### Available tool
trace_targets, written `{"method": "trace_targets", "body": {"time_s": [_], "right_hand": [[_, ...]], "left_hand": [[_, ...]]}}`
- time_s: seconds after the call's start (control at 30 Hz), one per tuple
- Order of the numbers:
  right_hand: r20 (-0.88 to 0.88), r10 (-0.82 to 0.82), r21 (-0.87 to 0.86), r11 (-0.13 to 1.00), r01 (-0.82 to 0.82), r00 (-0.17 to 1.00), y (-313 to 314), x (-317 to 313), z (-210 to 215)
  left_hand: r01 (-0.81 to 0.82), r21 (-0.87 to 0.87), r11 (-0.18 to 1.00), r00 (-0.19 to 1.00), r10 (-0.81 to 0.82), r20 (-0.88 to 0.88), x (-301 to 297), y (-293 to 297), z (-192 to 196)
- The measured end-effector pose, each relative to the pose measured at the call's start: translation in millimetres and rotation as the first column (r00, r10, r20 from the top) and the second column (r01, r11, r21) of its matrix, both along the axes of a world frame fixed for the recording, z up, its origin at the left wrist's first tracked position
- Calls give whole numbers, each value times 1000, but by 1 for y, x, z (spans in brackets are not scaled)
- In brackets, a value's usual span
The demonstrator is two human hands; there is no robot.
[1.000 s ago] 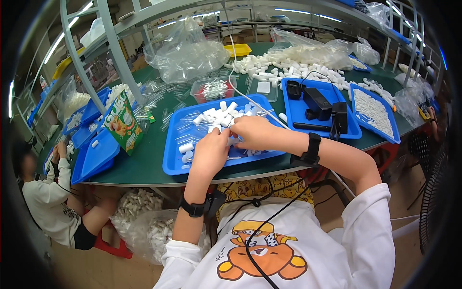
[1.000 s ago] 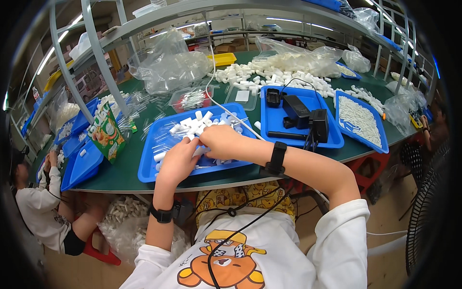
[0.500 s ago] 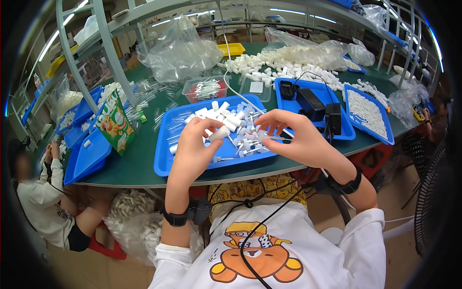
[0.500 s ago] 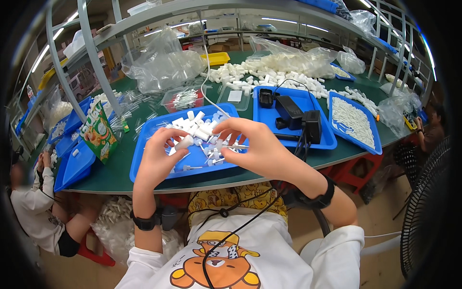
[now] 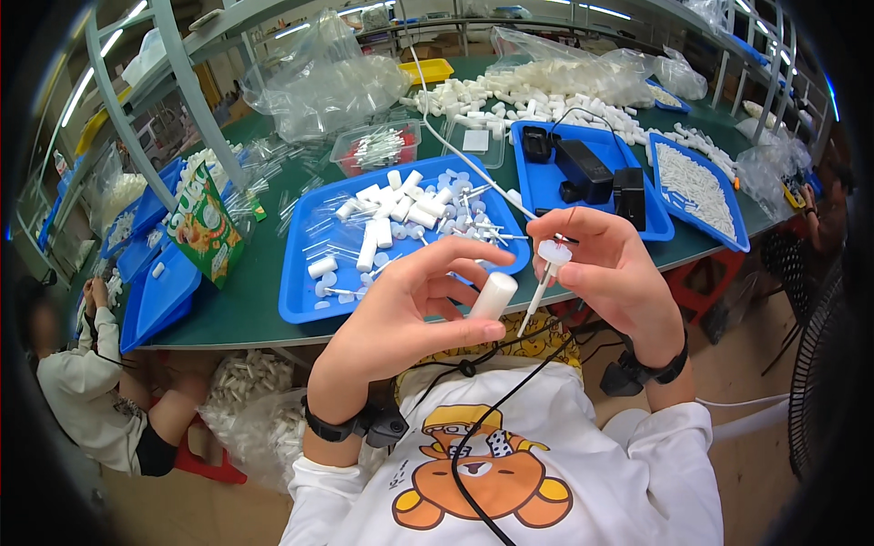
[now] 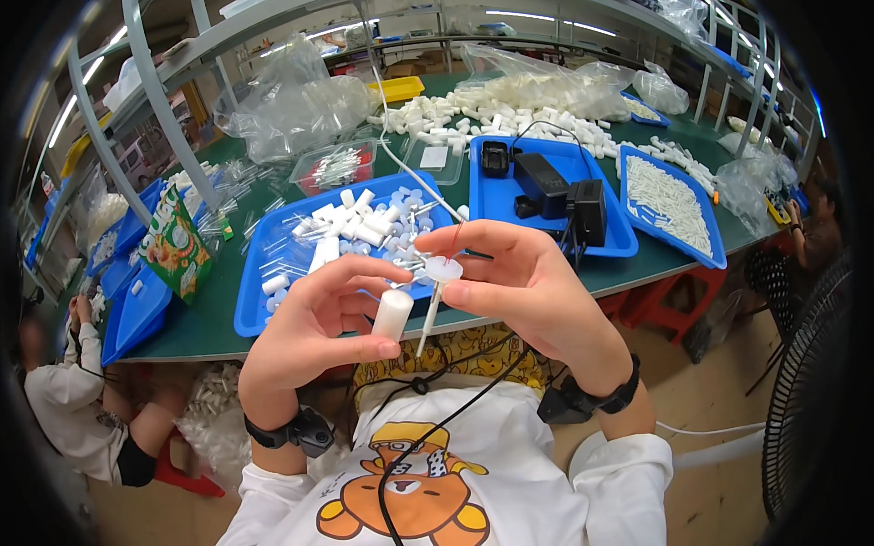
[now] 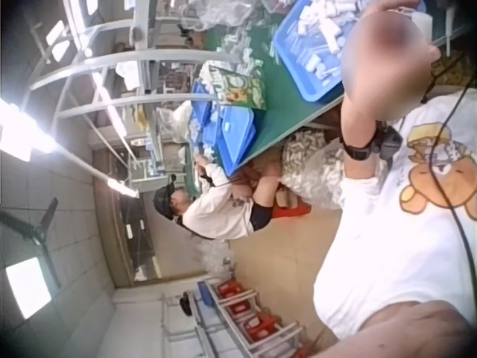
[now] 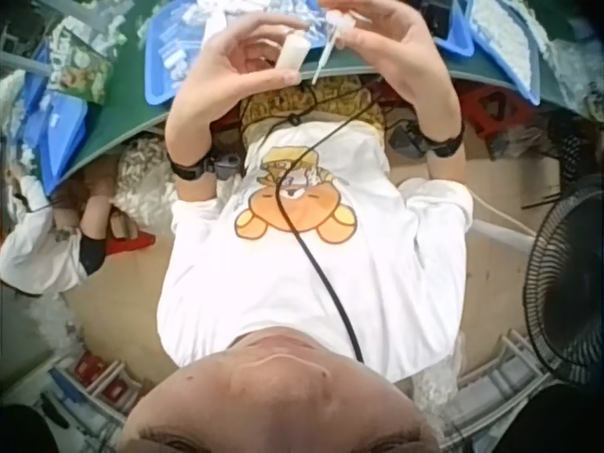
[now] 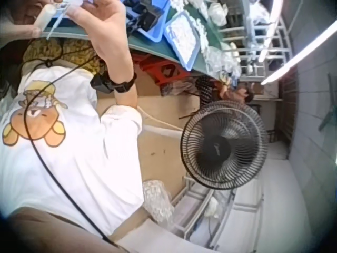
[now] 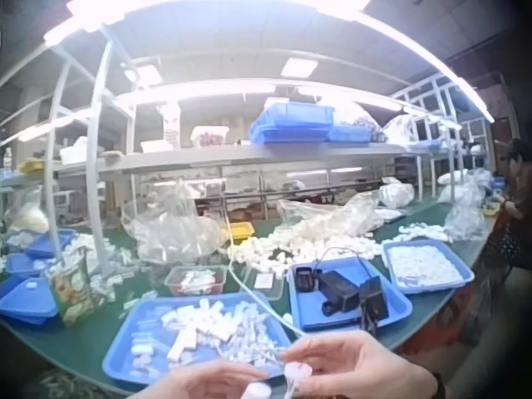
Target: The person assembles small white plastic components by hand. They pick up a cylindrical white piece and a smaller white cap, then fit the cap onto the cylinder. The person repeats this process, handling the parts and placing the assembled units into a blue tray on the table.
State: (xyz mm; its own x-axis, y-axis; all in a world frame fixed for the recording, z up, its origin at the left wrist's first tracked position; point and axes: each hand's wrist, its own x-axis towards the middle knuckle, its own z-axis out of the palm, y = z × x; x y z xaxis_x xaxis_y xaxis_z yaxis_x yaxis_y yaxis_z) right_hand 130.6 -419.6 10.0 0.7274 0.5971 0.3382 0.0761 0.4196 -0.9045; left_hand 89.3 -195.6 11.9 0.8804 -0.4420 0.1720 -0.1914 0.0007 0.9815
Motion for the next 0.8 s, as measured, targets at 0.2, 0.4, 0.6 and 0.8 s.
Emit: {"method": "trace_targets", "body": {"time_s": [0.2,0.4,0.6,0.8], "right_hand": [[169,52,39,997,-59,984,1,-5,2],[592,-80,-40,991,128,802,1,-12,8],[784,-50,-164,945,284,619,2,-17,13],[832,-5,-196,932,304,555,3,-19,16]], "left_hand": [[3,-83,997,996,5,90,-3,-5,1],[-43,-126,991,998,49,46,-12,-7,5],[-96,-95,991,990,105,95,-19,-8,6],[-138,-59,989,982,145,120,-17,-7,2]]}}
